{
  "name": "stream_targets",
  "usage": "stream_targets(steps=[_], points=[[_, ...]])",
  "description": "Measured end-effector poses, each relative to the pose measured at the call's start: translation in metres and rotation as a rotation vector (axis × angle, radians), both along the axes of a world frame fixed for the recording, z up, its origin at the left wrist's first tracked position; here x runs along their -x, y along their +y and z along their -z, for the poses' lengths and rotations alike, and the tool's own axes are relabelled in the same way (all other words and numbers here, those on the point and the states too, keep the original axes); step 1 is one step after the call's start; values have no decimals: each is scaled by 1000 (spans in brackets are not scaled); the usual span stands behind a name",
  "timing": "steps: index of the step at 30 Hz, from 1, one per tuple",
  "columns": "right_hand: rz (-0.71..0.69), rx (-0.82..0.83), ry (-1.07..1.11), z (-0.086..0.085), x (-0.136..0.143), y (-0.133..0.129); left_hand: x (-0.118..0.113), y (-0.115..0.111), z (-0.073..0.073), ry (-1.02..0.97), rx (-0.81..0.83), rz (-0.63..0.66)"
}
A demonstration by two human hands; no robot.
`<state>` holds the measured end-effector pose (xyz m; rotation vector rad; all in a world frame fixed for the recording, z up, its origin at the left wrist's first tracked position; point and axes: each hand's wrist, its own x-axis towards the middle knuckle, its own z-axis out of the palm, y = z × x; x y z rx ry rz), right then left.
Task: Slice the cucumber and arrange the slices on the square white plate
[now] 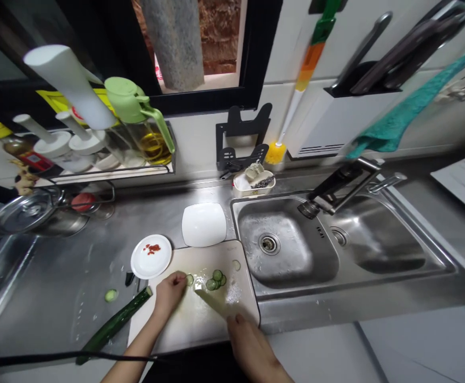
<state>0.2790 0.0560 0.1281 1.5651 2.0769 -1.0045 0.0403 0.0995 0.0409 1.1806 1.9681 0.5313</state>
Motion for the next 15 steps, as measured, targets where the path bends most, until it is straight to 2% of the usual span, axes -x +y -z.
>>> stream_targets(steps=[9, 15], points=[[-60, -146, -44, 11, 39, 9, 1, -1, -5, 63, 37, -36], [-52, -126, -72, 14, 45, 9, 3, 0, -6, 52, 44, -35]])
